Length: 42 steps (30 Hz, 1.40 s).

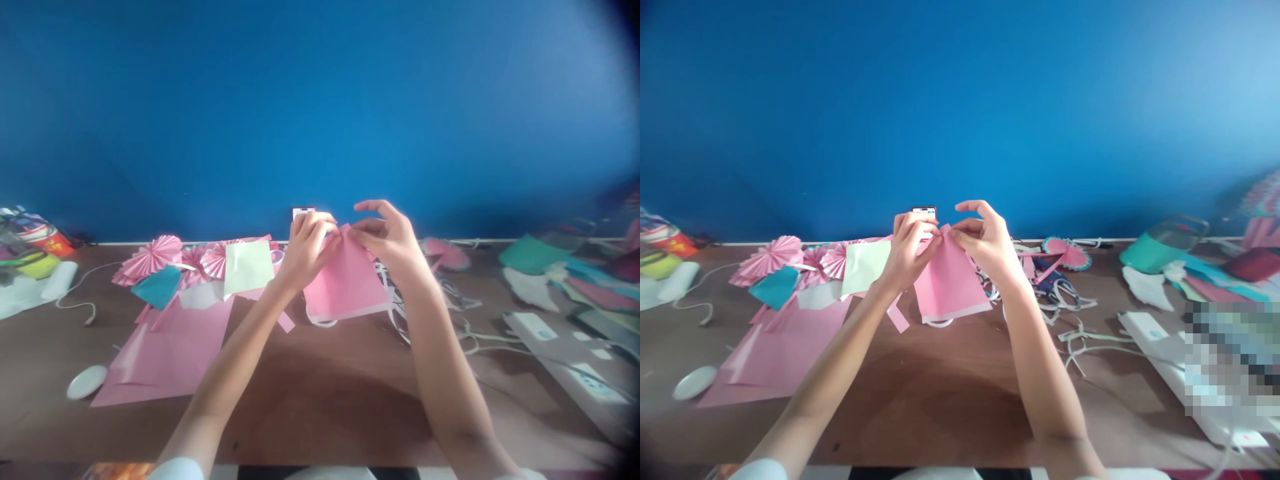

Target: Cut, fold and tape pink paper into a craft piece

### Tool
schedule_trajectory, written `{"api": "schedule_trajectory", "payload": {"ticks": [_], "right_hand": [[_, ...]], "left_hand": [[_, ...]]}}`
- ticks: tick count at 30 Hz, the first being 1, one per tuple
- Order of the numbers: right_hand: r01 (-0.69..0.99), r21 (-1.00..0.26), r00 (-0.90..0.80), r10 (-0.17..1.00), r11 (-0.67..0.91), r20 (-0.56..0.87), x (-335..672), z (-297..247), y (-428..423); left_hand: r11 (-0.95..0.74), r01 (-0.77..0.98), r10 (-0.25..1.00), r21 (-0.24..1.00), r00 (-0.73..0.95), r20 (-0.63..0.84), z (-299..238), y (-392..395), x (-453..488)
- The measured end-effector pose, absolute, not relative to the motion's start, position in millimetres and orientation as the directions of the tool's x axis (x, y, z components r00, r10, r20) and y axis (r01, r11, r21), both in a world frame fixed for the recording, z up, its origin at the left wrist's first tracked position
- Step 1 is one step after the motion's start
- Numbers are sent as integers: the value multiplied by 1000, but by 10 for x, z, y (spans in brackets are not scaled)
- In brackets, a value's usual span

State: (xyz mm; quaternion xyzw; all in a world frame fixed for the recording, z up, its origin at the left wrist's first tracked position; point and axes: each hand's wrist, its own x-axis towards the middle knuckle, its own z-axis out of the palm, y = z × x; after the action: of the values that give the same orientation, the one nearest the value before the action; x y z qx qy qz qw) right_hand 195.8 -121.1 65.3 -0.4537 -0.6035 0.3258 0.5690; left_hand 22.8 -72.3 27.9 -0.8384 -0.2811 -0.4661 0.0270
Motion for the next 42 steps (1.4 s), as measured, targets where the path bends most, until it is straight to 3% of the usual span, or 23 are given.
{"api": "schedule_trajectory", "payload": {"ticks": [12, 30, 37, 42], "right_hand": [[286, -876, 12, 912, 389, 409, 1909, 670, -1241], [255, -898, 83, 917, 358, 389, 1877, 680, -1247], [185, -897, 101, 900, 402, 424, 1969, 649, -1226], [208, -888, 22, 905, 411, 424, 2049, 648, -1205]], "left_hand": [[-820, 531, 493, 213, 467, 734, 339, -763, 242], [-783, 598, 499, 171, 439, 748, 329, -771, 260], [-815, 463, 528, 347, 348, 775, 334, -728, 189], [-749, 252, 651, 613, 454, 608, 399, -746, 144]]}}
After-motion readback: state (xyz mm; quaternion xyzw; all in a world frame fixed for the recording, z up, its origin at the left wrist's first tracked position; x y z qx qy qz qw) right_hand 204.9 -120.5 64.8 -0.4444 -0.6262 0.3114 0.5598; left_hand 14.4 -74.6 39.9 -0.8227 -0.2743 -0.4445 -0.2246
